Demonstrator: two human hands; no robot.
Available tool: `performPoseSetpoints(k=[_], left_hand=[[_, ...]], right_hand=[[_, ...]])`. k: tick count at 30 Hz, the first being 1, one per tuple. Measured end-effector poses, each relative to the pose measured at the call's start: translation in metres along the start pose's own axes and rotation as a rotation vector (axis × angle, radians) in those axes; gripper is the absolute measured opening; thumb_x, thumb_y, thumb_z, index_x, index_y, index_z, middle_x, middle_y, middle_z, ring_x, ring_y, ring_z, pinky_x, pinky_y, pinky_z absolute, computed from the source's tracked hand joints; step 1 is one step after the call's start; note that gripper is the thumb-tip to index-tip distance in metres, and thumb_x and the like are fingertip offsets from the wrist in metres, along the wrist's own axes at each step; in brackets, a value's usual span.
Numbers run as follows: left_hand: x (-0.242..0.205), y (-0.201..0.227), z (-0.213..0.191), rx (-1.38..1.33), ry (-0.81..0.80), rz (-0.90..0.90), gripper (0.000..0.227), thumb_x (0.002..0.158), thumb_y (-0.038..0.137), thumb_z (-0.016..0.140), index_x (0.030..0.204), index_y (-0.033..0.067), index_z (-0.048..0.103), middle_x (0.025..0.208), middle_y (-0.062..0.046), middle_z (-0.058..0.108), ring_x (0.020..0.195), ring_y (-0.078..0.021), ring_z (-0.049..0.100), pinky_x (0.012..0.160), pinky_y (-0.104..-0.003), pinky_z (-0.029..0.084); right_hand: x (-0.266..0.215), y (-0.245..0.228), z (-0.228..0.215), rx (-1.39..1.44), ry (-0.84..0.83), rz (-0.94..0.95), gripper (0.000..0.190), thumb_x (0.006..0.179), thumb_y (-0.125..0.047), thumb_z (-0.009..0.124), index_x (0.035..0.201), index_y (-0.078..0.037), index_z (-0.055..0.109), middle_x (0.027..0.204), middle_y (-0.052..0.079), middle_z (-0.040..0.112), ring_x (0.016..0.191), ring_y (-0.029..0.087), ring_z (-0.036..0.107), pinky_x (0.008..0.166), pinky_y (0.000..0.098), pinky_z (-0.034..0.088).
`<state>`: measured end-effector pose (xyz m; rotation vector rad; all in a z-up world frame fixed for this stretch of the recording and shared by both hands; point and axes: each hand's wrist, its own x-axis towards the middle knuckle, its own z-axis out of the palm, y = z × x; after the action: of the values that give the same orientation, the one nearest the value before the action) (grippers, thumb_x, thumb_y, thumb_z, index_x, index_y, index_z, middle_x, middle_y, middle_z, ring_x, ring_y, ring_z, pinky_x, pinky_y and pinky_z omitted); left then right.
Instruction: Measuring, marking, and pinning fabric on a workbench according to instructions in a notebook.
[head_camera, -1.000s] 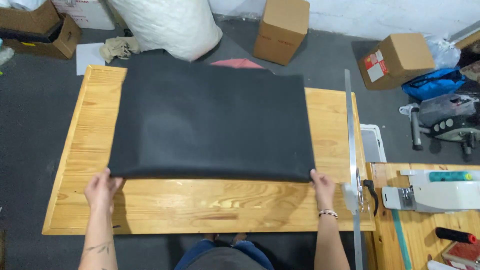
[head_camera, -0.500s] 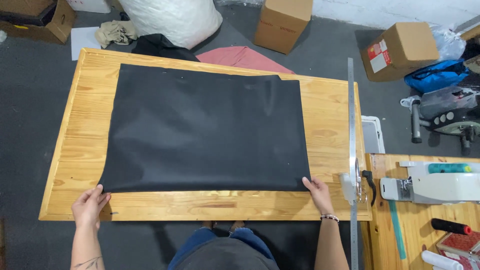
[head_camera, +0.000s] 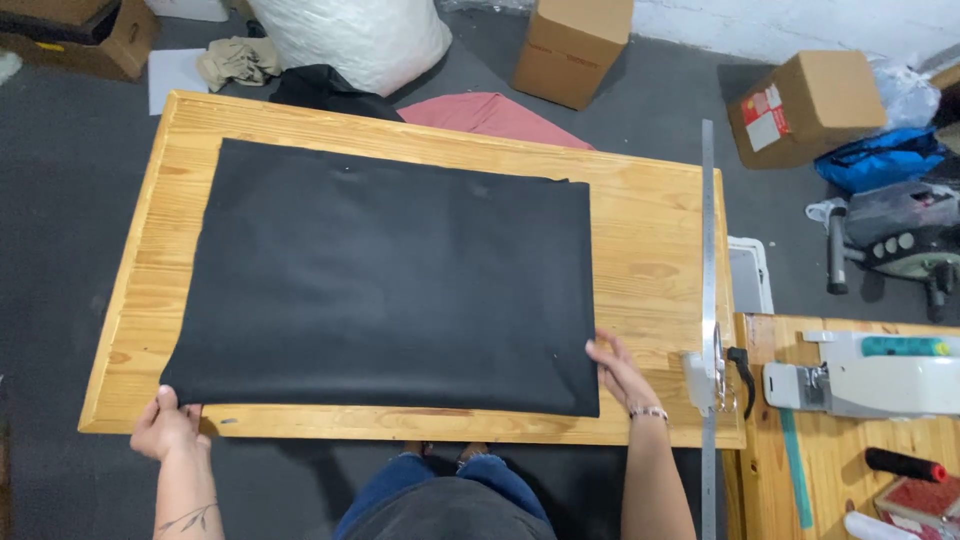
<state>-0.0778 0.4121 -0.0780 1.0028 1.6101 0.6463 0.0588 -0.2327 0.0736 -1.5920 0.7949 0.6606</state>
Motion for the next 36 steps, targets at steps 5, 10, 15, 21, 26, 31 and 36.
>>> performPoseSetpoints(k=[5, 10, 15, 21, 26, 31, 36], left_hand=[[0.039, -0.027, 0.004, -0.070, -0.025, 0.042, 0.022, 0.092, 0.019, 0.085, 0.087, 0.0114, 0.065, 0.073, 0.002, 0.062, 0.049, -0.0060, 0.056, 0.040, -0.023, 0.051], [0.033, -0.021, -0.009, -0.026, -0.015, 0.024, 0.023, 0.087, 0.021, 0.085, 0.102, 0.0085, 0.072, 0.082, -0.002, 0.064, 0.060, -0.0072, 0.060, 0.058, -0.025, 0.065], [0.024, -0.018, -0.016, -0.002, -0.105, 0.030, 0.030, 0.093, 0.025, 0.081, 0.113, 0.0071, 0.067, 0.083, -0.004, 0.059, 0.070, -0.0086, 0.066, 0.075, -0.030, 0.071], [0.000, -0.004, -0.023, 0.034, -0.111, 0.033, 0.029, 0.092, 0.026, 0.082, 0.114, 0.0103, 0.069, 0.081, -0.004, 0.058, 0.068, -0.0094, 0.066, 0.072, -0.029, 0.071], [-0.030, 0.031, -0.010, 0.129, 0.035, -0.076, 0.017, 0.086, 0.021, 0.083, 0.097, 0.0110, 0.076, 0.079, 0.002, 0.072, 0.051, -0.0020, 0.057, 0.053, -0.012, 0.061], [-0.015, 0.022, -0.011, 0.130, 0.008, -0.048, 0.015, 0.088, 0.020, 0.083, 0.096, 0.0125, 0.074, 0.076, 0.004, 0.069, 0.050, -0.0015, 0.057, 0.053, -0.011, 0.062], [-0.011, 0.018, -0.010, 0.134, 0.003, -0.050, 0.012, 0.088, 0.020, 0.083, 0.092, 0.0164, 0.073, 0.073, 0.006, 0.068, 0.048, -0.0006, 0.057, 0.054, -0.010, 0.064]], right_hand=[[0.126, -0.011, 0.005, 0.407, -0.022, -0.119, 0.074, 0.082, -0.048, 0.064, 0.146, -0.011, 0.051, 0.142, 0.004, 0.059, 0.130, 0.015, 0.055, 0.114, 0.0296, 0.042], [0.132, -0.063, 0.027, 0.096, -0.003, -0.085, 0.049, 0.081, -0.048, 0.076, 0.112, -0.011, 0.070, 0.096, 0.011, 0.074, 0.083, 0.022, 0.073, 0.073, 0.0384, 0.061], [0.069, -0.099, 0.035, 0.201, -0.086, -0.611, 0.034, 0.087, -0.002, 0.076, 0.119, -0.005, 0.065, 0.094, 0.010, 0.072, 0.079, 0.024, 0.074, 0.064, 0.0357, 0.066], [0.155, -0.009, -0.023, 0.314, 0.049, -0.522, 0.048, 0.090, -0.008, 0.075, 0.135, -0.013, 0.058, 0.097, 0.014, 0.071, 0.079, 0.025, 0.073, 0.067, 0.0346, 0.066], [0.185, -0.006, -0.015, -0.048, 0.484, -0.322, 0.017, 0.086, -0.031, 0.076, 0.087, -0.014, 0.072, 0.086, -0.001, 0.071, 0.082, 0.010, 0.063, 0.079, 0.0240, 0.051], [0.159, -0.048, 0.013, 0.294, 0.253, -0.324, 0.032, 0.092, -0.034, 0.070, 0.110, -0.007, 0.072, 0.107, 0.006, 0.075, 0.095, 0.013, 0.071, 0.085, 0.0254, 0.058], [0.206, -0.054, -0.007, 0.072, 0.303, -0.280, 0.040, 0.088, -0.040, 0.072, 0.113, -0.008, 0.074, 0.116, 0.007, 0.072, 0.107, 0.016, 0.067, 0.093, 0.0304, 0.054]])
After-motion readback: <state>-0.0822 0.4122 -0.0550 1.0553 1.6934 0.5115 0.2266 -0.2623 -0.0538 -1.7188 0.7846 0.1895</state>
